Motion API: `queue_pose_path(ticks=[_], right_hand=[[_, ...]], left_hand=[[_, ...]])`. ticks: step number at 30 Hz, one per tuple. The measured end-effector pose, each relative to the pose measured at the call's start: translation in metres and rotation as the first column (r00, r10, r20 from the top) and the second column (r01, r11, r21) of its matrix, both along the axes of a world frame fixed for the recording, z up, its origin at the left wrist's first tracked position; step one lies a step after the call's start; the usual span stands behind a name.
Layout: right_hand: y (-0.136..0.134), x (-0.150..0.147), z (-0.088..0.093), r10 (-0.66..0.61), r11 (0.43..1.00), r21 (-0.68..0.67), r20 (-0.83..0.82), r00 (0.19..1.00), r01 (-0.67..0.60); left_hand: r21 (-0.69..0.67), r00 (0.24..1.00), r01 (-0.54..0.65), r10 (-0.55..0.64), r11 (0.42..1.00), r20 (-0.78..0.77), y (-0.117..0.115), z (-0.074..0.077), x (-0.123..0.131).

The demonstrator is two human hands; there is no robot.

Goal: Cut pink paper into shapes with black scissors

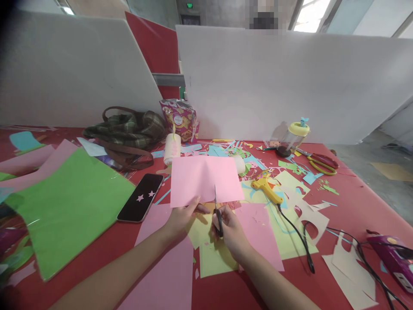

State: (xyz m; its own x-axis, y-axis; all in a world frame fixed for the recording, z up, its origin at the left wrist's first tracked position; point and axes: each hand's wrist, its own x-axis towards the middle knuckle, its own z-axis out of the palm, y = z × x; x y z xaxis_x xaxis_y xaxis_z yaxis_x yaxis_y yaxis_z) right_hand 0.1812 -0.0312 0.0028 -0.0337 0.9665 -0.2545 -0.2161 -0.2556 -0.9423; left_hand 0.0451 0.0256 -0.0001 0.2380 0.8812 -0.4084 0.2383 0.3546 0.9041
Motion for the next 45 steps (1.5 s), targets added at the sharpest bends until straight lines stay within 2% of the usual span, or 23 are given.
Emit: queue_pose_path(ticks=[7, 14, 19, 23, 26, 32, 38, 45], right_hand=[[0.0, 0.0, -0.002, 0.001, 1.0, 0.01, -0.019, 1.0, 0.0], [0.0, 0.006, -0.001, 0.105, 0.994, 0.012, -0.202, 0.974, -0.104], [0.002, 0.012, 0.006, 0.181, 0.983, 0.02, -0.243, 0.953, -0.182], [0.003, 0.018, 0.009, 0.217, 0.973, -0.038, -0.188, 0.958, -0.228], [0.004, 0.021, 0.01, 0.211, 0.971, -0.091, -0.119, 0.97, -0.222], [0.005, 0.026, 0.011, 0.185, 0.976, -0.11, -0.055, 0.981, -0.19], [0.006, 0.025, 0.014, 0.18, 0.979, -0.08, -0.1, 0.979, -0.188], [0.007, 0.019, 0.009, 0.125, 0.992, -0.014, -0.151, 0.981, -0.129]], left_hand=[[-0.024, 1.0, -0.028, 0.028, 0.999, 0.009, -0.001, 0.003, 0.001], [-0.001, 0.988, -0.128, 0.127, 0.992, 0.091, 0.002, 0.006, 0.003], [0.016, 0.992, -0.098, 0.096, 0.995, 0.085, 0.005, 0.008, 0.0], [0.008, 0.997, -0.079, 0.079, 0.997, 0.001, 0.003, 0.013, -0.001], [0.0, 0.997, -0.032, 0.032, 0.999, -0.07, 0.002, 0.015, -0.001], [-0.022, 0.995, 0.053, -0.055, 0.998, -0.089, 0.003, 0.015, -0.003], [-0.084, 1.0, -0.028, 0.029, 0.996, 0.005, -0.002, 0.022, 0.001], [-0.085, 0.998, -0.032, 0.036, 0.996, 0.043, -0.001, 0.019, 0.001]])
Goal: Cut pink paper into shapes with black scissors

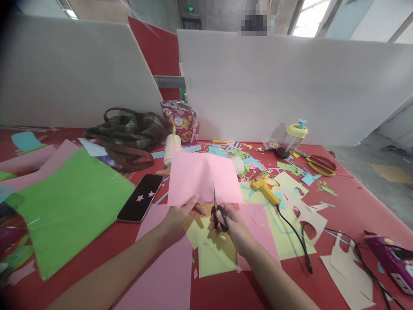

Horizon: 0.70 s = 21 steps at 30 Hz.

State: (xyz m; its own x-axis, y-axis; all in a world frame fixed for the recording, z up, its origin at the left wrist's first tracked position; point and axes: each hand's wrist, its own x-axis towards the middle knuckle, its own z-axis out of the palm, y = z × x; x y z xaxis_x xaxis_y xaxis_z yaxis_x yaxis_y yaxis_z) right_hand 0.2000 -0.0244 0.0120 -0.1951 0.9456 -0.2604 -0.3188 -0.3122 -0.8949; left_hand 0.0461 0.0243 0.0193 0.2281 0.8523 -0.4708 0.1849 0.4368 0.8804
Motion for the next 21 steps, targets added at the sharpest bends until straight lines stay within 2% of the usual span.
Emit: queue_pose_path(ticks=[3, 7, 12, 21], right_hand=[[0.0, -0.001, -0.002, 0.0, 1.0, 0.01, -0.004, 1.0, 0.0], [-0.001, -0.002, -0.003, 0.005, 1.0, 0.026, -0.016, 1.0, -0.005], [-0.002, -0.003, -0.006, -0.017, 0.998, 0.058, 0.033, 0.999, 0.015], [-0.003, -0.006, -0.005, -0.026, 0.997, 0.078, 0.04, 0.999, 0.023]], left_hand=[[0.015, 1.0, 0.025, -0.025, 1.0, 0.001, 0.001, 0.001, -0.001], [0.087, 0.994, 0.08, -0.073, 0.993, -0.076, 0.002, 0.007, -0.003], [0.158, 0.987, 0.13, -0.113, 0.979, -0.112, 0.005, 0.013, -0.004], [0.245, 0.97, 0.209, -0.171, 0.947, -0.17, 0.011, 0.007, -0.012]])
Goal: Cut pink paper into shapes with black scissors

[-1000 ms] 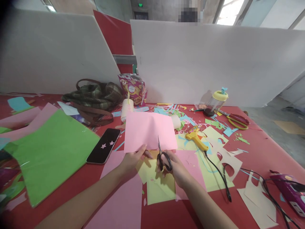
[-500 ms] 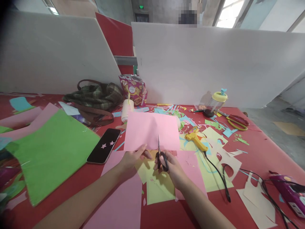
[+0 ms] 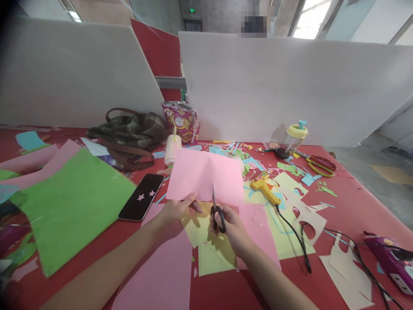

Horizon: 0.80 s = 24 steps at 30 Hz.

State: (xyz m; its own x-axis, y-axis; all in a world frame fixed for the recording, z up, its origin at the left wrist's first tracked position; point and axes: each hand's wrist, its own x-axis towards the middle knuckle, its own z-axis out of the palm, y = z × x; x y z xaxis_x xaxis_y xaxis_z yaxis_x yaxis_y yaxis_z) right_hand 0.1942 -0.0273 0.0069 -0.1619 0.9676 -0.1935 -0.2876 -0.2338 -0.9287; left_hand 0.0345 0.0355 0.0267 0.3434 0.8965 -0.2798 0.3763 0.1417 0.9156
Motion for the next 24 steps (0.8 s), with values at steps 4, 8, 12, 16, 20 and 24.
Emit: queue_pose_path(ticks=[4, 8, 12, 16, 20, 24], right_hand=[[0.0, 0.0, 0.002, 0.034, 0.999, 0.012, 0.029, 0.999, -0.034], [-0.001, 0.001, 0.001, 0.045, 0.999, 0.015, 0.039, 0.998, -0.046], [-0.002, 0.0, 0.001, 0.055, 0.998, -0.003, 0.043, 0.998, -0.055], [-0.002, -0.001, 0.002, 0.069, 0.998, 0.004, 0.041, 0.997, -0.069], [-0.003, -0.001, 0.002, 0.099, 0.995, -0.006, 0.023, 0.995, -0.099], [-0.003, -0.001, 0.002, 0.189, 0.982, -0.011, -0.088, 0.978, -0.191]], left_hand=[[0.021, 0.998, 0.048, -0.047, 0.999, -0.043, 0.004, 0.005, -0.006], [-0.021, 0.991, 0.08, -0.082, 0.997, -0.101, 0.007, 0.015, -0.009], [-0.061, 0.992, 0.081, -0.086, 0.995, -0.089, 0.011, 0.016, -0.012], [-0.068, 0.994, 0.086, -0.09, 0.994, -0.061, 0.015, 0.012, -0.017], [-0.066, 0.995, 0.1, -0.102, 0.993, -0.025, 0.017, 0.012, -0.019], [-0.057, 0.993, 0.109, -0.106, 0.992, 0.051, 0.02, 0.013, -0.019]])
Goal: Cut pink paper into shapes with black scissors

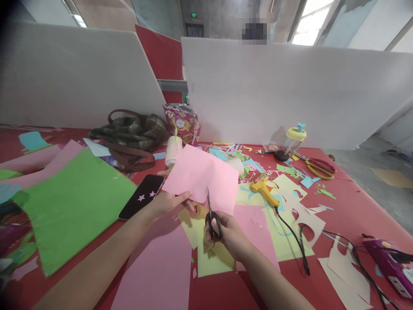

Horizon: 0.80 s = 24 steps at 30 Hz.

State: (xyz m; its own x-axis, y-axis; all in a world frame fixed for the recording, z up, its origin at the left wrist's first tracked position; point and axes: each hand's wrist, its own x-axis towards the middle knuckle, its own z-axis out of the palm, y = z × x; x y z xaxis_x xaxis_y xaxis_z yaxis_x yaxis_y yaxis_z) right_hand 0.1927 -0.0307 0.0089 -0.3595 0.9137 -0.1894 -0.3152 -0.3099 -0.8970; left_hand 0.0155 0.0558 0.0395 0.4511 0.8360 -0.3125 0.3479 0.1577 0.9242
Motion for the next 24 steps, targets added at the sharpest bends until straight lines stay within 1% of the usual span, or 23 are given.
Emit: queue_pose_path(ticks=[3, 5, 7, 11, 14, 17, 21, 24], right_hand=[[-0.001, 0.001, 0.002, 0.054, 0.998, -0.033, -0.103, 0.993, -0.058], [-0.001, 0.003, 0.003, 0.082, 0.995, -0.048, -0.135, 0.987, -0.089], [-0.001, 0.005, 0.004, 0.111, 0.992, -0.051, -0.135, 0.985, -0.119], [0.0, 0.008, 0.006, 0.153, 0.986, -0.05, -0.085, 0.985, -0.158], [0.001, 0.009, 0.007, 0.154, 0.987, -0.032, -0.056, 0.987, -0.156], [0.001, 0.008, 0.007, 0.141, 0.99, -0.006, -0.041, 0.989, -0.141], [0.0, 0.005, 0.007, 0.117, 0.993, 0.018, -0.034, 0.993, -0.116], [-0.001, 0.003, 0.006, 0.096, 0.995, 0.028, -0.032, 0.995, -0.095]], left_hand=[[0.014, 0.998, -0.015, 0.014, 1.0, 0.068, 0.004, -0.001, -0.002], [0.028, 0.994, -0.033, 0.029, 0.999, 0.109, 0.007, -0.001, -0.004], [0.028, 0.988, -0.029, 0.025, 0.999, 0.15, 0.008, 0.0, -0.007], [0.01, 0.978, 0.016, -0.018, 1.0, 0.207, 0.007, 0.007, -0.009], [-0.031, 0.975, 0.037, -0.03, 0.999, 0.219, 0.004, 0.011, -0.009], [-0.077, 0.974, 0.073, -0.055, 0.994, 0.222, 0.003, 0.011, -0.008], [-0.075, 0.966, 0.113, -0.092, 0.991, 0.241, 0.003, 0.009, -0.009], [-0.067, 0.967, 0.138, -0.12, 0.988, 0.225, 0.003, 0.01, -0.009]])
